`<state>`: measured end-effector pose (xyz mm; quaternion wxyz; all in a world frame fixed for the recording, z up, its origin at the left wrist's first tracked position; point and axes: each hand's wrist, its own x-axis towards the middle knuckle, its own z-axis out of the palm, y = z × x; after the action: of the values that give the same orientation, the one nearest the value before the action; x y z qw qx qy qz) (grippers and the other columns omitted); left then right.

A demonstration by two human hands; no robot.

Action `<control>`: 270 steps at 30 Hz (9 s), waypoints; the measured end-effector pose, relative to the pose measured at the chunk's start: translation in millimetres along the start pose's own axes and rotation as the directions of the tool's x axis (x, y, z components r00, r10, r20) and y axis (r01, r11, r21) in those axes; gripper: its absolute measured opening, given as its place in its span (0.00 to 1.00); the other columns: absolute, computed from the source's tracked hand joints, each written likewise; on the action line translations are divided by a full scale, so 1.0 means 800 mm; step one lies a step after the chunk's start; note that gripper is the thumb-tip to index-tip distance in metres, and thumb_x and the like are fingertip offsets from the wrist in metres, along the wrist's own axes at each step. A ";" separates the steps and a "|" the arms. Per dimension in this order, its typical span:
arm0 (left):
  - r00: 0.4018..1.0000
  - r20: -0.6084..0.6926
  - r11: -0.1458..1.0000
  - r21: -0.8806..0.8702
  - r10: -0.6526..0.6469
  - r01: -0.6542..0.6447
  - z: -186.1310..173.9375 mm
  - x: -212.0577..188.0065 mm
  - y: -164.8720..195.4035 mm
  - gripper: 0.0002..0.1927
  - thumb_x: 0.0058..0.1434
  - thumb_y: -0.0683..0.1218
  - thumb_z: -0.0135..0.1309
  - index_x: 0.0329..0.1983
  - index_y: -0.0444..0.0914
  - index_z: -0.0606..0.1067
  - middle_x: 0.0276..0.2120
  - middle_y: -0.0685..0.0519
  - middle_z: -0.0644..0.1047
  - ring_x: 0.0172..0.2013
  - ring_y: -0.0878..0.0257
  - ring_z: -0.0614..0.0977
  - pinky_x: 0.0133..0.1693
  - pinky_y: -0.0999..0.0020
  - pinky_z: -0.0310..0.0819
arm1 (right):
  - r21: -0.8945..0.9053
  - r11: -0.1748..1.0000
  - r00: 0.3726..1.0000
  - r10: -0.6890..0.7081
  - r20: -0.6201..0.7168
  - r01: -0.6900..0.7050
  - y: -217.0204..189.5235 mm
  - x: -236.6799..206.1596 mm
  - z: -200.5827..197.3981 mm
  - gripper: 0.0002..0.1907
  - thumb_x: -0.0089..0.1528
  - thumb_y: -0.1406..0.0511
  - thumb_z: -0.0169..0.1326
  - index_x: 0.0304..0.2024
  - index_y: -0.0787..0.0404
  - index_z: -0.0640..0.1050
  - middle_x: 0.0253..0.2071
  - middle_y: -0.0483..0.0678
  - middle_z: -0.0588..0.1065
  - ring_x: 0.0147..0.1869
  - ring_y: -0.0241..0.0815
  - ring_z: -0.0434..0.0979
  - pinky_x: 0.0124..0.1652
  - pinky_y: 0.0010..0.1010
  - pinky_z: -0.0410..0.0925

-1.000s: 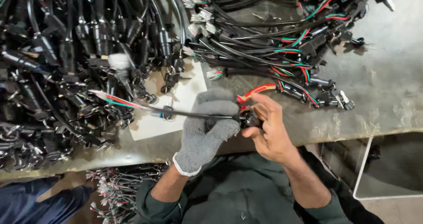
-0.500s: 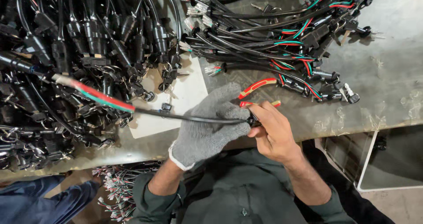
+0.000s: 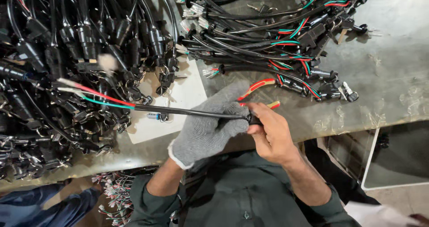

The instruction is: The person holds a black cable in one gloved hand and uses red-handled pliers to cut and strip insulation from the wire ends, working on one cable at a time. Stripped cables with exposed red and green wires are set on the workbench among large piles of finished cable assemblies.

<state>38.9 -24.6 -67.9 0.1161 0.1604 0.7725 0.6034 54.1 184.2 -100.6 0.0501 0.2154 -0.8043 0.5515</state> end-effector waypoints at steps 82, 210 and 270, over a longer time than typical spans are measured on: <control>0.849 -0.267 0.829 -0.474 -0.456 0.296 0.022 -0.069 0.003 0.30 0.69 0.41 0.54 0.72 0.24 0.67 0.48 0.24 0.69 0.39 0.25 0.68 0.44 0.40 0.71 | -0.285 0.956 0.997 -0.066 0.036 0.074 -0.012 0.042 -0.004 0.21 0.45 0.76 0.55 0.43 0.64 0.73 0.48 0.52 0.78 0.54 0.58 0.79 0.45 0.41 0.73; 0.957 0.049 0.939 0.185 0.287 -0.291 0.025 0.027 0.069 0.22 0.64 0.47 0.56 0.61 0.40 0.68 0.51 0.45 0.74 0.50 0.47 0.79 0.51 0.55 0.74 | 0.856 0.507 0.954 0.199 -0.226 0.097 -0.101 0.040 -0.030 0.15 0.74 0.55 0.49 0.53 0.59 0.75 0.19 0.37 0.59 0.20 0.29 0.52 0.29 0.31 0.51; 0.953 -0.268 0.872 -0.489 -0.140 -0.010 0.027 -0.028 0.006 0.15 0.63 0.35 0.61 0.53 0.33 0.76 0.51 0.50 0.78 0.46 0.64 0.81 0.48 0.67 0.80 | 0.367 0.897 0.969 0.228 0.091 -0.245 0.034 -0.024 0.014 0.20 0.70 0.68 0.49 0.64 0.66 0.66 0.54 0.51 0.72 0.56 0.39 0.72 0.58 0.28 0.65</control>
<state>68.5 -12.7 -68.7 0.0566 0.0082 0.6099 0.7904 62.0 187.9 -134.8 -0.0778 0.1344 -0.7051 0.6919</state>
